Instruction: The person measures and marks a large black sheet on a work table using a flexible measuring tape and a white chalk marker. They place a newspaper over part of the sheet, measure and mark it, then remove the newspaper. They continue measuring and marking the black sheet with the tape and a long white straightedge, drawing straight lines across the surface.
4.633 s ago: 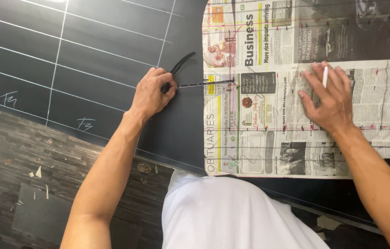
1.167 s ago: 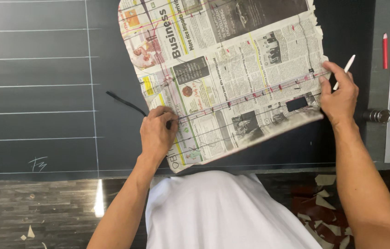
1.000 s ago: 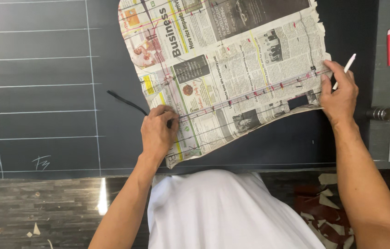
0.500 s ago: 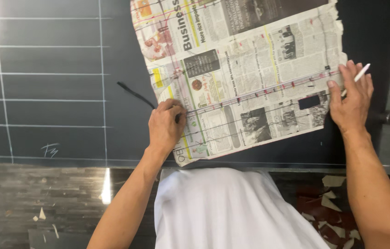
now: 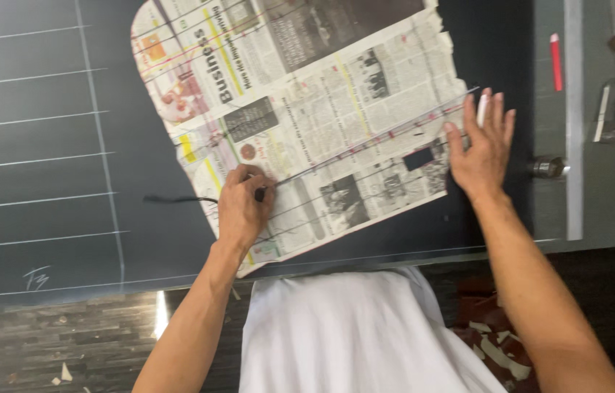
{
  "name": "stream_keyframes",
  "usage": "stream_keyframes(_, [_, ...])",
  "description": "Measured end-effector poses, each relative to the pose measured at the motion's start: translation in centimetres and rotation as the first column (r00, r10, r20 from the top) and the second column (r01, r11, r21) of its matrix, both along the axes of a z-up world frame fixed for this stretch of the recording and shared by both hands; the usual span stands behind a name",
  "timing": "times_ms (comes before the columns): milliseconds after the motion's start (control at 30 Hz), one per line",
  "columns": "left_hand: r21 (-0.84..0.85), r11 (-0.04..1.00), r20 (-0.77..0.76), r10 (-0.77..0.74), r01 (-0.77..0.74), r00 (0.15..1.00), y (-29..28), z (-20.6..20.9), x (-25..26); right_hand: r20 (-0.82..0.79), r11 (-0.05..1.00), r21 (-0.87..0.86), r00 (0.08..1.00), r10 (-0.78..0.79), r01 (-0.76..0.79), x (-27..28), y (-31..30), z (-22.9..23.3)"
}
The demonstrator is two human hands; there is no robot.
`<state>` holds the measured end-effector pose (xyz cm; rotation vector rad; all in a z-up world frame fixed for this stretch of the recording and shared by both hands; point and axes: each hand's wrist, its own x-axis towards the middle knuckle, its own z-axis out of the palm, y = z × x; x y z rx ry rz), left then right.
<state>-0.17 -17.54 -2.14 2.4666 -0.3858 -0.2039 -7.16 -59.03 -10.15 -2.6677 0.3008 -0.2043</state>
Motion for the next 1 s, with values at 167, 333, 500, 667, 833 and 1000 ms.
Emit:
stream_keyframes(167, [-0.02, 1.0, -0.054, 0.005, -0.006, 0.999, -2.3, 0.0, 0.0, 0.019, 1.0, 0.014, 1.0, 0.019, -0.019, -0.4, -0.5, -0.8])
stream_keyframes(333, [0.023, 1.0, -0.077, -0.015, 0.017, 0.997, -2.5, -0.1, 0.4, 0.046, 0.998, 0.032, 0.997, 0.057, -0.058, -0.5, -1.5, -0.6])
stream_keyframes(500, [0.035, 0.999, -0.103, -0.015, 0.019, 0.995, -2.4, -0.4, 0.9, 0.094, 0.993, 0.072, 0.992, 0.09, -0.097, -0.3, -2.0, 0.3])
stream_keyframes(667, [0.035, 0.999, -0.092, -0.032, 0.035, 0.995, -2.8, -0.6, 0.7, 0.124, 0.989, 0.106, 0.988, 0.094, -0.108, -0.8, -2.1, 0.4])
stream_keyframes(833, [0.082, 0.994, -0.07, -0.069, 0.074, 0.995, -2.9, -0.5, 1.0, 0.145, 0.988, 0.094, 0.984, 0.108, -0.122, -0.6, -2.2, 0.2])
stream_keyframes(1000, [0.12, 0.99, -0.102, -0.057, 0.069, 0.993, -2.8, -0.6, 1.0, 0.148, 0.987, 0.102, 0.983, 0.106, -0.122, -0.7, -2.2, -0.1])
